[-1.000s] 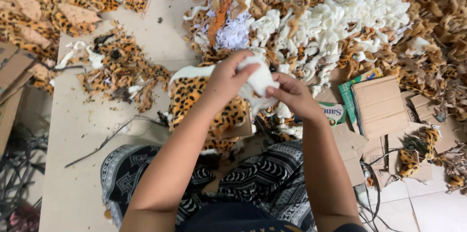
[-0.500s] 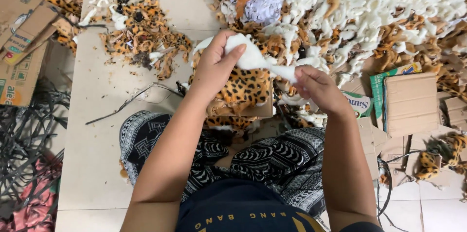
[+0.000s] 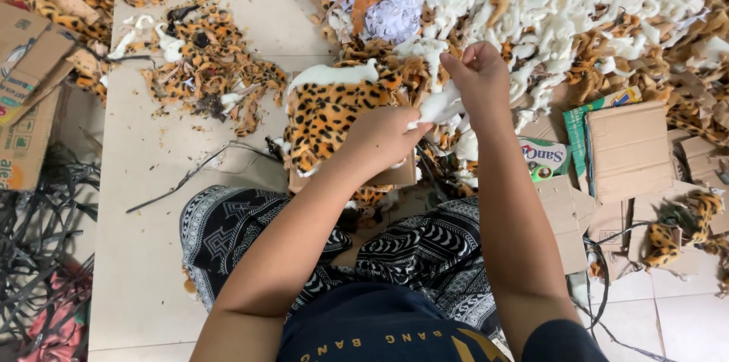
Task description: Stuffing leopard-print fabric with foam and tying it with a cord
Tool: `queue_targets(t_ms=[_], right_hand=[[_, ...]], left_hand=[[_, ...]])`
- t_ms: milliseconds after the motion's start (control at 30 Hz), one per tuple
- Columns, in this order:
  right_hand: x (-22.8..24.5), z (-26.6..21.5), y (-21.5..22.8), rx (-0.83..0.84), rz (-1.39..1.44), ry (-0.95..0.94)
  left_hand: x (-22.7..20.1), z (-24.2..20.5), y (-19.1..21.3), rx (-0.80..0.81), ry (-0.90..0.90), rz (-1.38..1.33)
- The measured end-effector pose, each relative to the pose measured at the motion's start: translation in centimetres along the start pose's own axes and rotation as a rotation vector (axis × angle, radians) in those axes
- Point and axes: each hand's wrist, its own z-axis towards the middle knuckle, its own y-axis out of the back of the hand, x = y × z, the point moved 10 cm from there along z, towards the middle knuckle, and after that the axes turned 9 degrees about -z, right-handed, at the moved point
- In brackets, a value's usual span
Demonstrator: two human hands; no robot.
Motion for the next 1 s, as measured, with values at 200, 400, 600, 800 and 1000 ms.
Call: queue_targets(t_ms=[200, 400, 600, 800, 1000], right_hand=[[-7.6, 5.0, -1.8, -0.084, -0.320, 0.001], [-10.7, 6.7, -2.9, -0.154, -0.430, -0.073], [-12.1, 7.2, -2.0, -0.182, -0.512, -0.084], [-4.9, 1.8, 1.1, -0.014, 0.158, -0.200], [-10.2, 4.0, 0.9, 0.126, -0.057, -0.103]], left_hand=[[1.7, 1.4, -2.7, -0.012, 0.024, -0.009], [3.6, 2.1, -3.6, -0.024, 0.073, -0.118], [3.0, 2.1, -3.6, -0.041, 0.136, -0.219], [3.2, 4.8, -0.9, -0.117, 0.170, -0.543], [2.6, 12.8, -1.4, -0.288, 0.006, -0.316]])
